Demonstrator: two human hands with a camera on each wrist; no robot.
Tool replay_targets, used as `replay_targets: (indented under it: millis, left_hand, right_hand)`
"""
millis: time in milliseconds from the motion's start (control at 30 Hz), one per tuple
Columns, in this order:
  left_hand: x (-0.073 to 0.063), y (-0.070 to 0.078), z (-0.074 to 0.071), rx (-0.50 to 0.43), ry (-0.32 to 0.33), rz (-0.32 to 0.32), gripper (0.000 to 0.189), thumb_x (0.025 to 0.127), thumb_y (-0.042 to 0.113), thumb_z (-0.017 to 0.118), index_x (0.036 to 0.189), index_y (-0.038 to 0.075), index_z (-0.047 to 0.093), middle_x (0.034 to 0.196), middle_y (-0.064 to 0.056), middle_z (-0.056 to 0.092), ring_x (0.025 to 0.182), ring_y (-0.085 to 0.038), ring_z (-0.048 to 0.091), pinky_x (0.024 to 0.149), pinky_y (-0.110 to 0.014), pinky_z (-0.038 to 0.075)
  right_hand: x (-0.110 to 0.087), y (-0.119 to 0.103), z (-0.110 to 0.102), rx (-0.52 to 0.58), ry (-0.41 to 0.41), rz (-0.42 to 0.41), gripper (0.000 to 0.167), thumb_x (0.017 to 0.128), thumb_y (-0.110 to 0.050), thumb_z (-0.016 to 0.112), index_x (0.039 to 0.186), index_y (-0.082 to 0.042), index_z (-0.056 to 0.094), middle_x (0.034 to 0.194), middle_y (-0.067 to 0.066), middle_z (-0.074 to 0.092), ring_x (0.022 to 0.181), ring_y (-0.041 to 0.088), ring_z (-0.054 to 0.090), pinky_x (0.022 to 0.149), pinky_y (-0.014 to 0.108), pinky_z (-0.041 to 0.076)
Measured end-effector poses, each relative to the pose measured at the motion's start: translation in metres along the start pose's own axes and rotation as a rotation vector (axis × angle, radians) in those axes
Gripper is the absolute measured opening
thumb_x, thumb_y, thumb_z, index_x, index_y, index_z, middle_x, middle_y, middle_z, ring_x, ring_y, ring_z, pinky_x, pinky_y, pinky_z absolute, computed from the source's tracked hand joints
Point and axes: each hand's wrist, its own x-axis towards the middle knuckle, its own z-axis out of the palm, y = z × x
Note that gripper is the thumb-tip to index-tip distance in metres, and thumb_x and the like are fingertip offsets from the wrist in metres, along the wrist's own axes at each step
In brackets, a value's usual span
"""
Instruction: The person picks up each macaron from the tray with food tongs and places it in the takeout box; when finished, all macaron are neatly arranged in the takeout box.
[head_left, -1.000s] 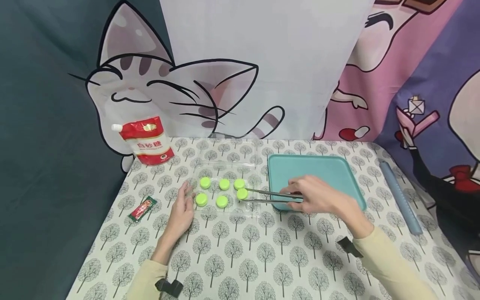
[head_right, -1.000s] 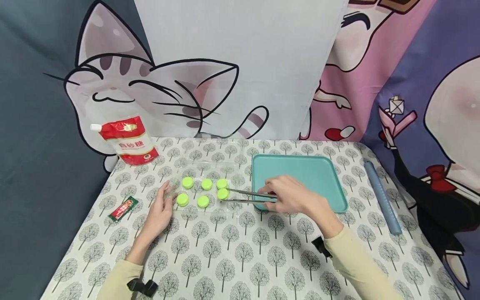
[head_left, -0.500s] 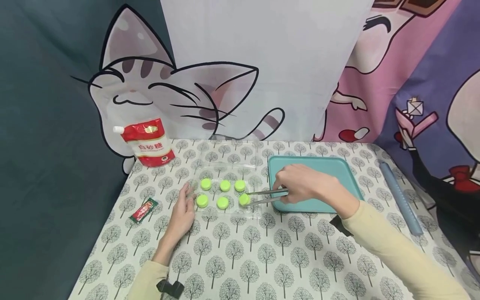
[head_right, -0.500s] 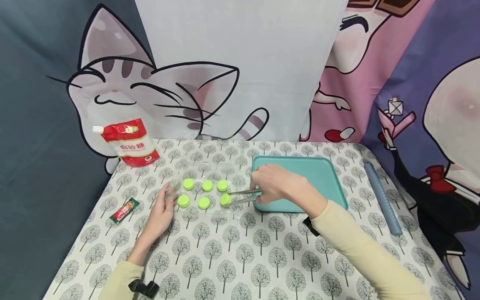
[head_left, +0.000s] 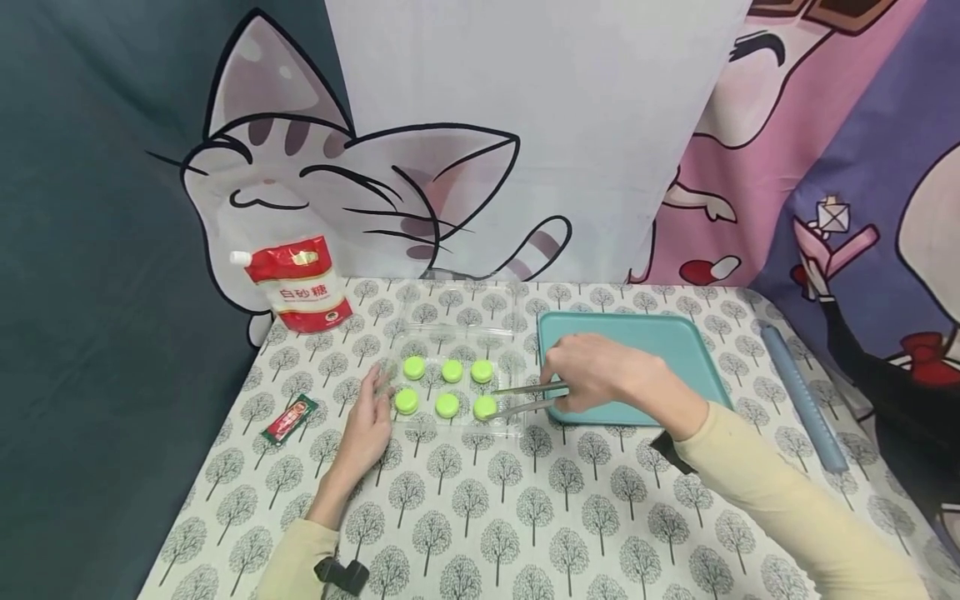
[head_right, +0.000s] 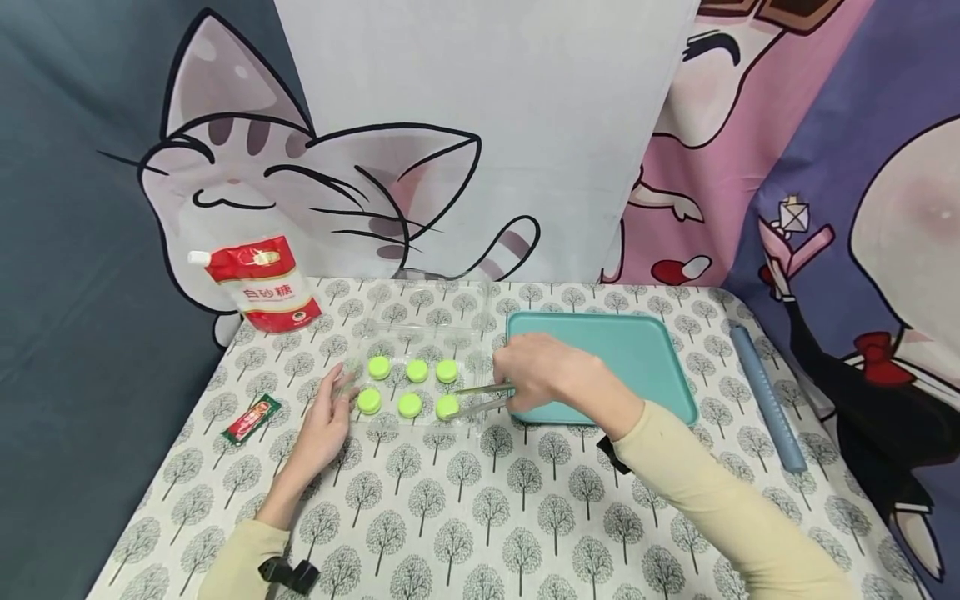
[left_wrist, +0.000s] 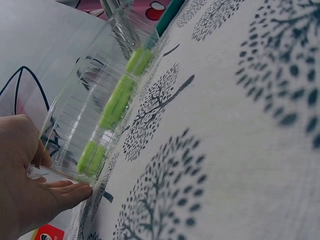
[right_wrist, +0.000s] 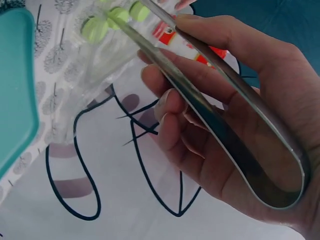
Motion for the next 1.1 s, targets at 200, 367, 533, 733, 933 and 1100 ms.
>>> replay_targets:
  millis: [200,367,533,733,933,1100]
  left_hand:
    - [0.001,0.002,0.000,-0.010,-0.006,0.007,0.061,0.107,0.005,0.036,0.163,0.009,0.012,0.164,-0.019,0.031,0.143,-0.039,0.045,0.123,-0.051,0.035]
    - [0.002,0.005,0.000,-0.014,-0.009,0.007,0.061,0.107,0.006,0.036,0.163,0.009,0.012,0.164,-0.019,0.031,0.143,-0.039,0.045,0.122,-0.051,0.035]
    - [0.002,0.005,0.000,-0.010,-0.004,0.005,0.060,0.108,0.007,0.036,0.163,0.010,0.012,0.164,-0.019,0.032,0.143,-0.039,0.045,0.122,-0.052,0.035]
    - [0.001,0.003,0.000,-0.003,0.000,0.003,0.060,0.108,0.008,0.035,0.163,0.011,0.012,0.164,-0.019,0.032,0.143,-0.039,0.045,0.123,-0.052,0.034]
    - [0.000,0.001,0.000,0.005,-0.001,-0.001,0.060,0.108,0.008,0.036,0.163,0.011,0.012,0.164,-0.019,0.031,0.143,-0.039,0.045,0.124,-0.053,0.031]
    - [-0.001,0.000,0.000,0.011,0.003,-0.005,0.060,0.108,0.008,0.036,0.163,0.011,0.012,0.164,-0.019,0.032,0.143,-0.038,0.046,0.124,-0.053,0.030]
  right_hand:
    - [-0.005,0.005,0.002,0.003,0.045,-0.004,0.022,0.081,-0.020,0.080,0.103,-0.018,0.080,0.081,-0.006,0.072,0.056,0.003,0.053,0.052,0.017,0.049]
    - [-0.017,0.013,0.007,0.071,0.071,-0.016,0.025,0.084,-0.026,0.080,0.107,-0.017,0.079,0.083,-0.006,0.071,0.060,0.001,0.054,0.056,0.017,0.051]
    - [-0.031,0.023,0.011,0.157,0.101,0.024,0.032,0.084,-0.019,0.078,0.114,-0.009,0.076,0.088,-0.002,0.070,0.062,0.003,0.055,0.059,0.022,0.055]
    - [-0.047,0.039,0.028,0.197,0.241,0.032,0.036,0.085,-0.022,0.078,0.118,-0.009,0.074,0.115,0.009,0.074,0.090,0.016,0.072,0.086,0.040,0.064]
    - [-0.067,0.059,0.050,0.220,0.452,0.051,0.036,0.083,-0.016,0.081,0.116,-0.008,0.074,0.089,-0.006,0.068,0.073,0.003,0.059,0.064,0.023,0.057]
    - [-0.086,0.074,0.069,0.198,0.683,0.102,0.038,0.080,-0.014,0.084,0.116,-0.006,0.075,0.075,-0.013,0.060,0.061,-0.004,0.044,0.051,0.017,0.043]
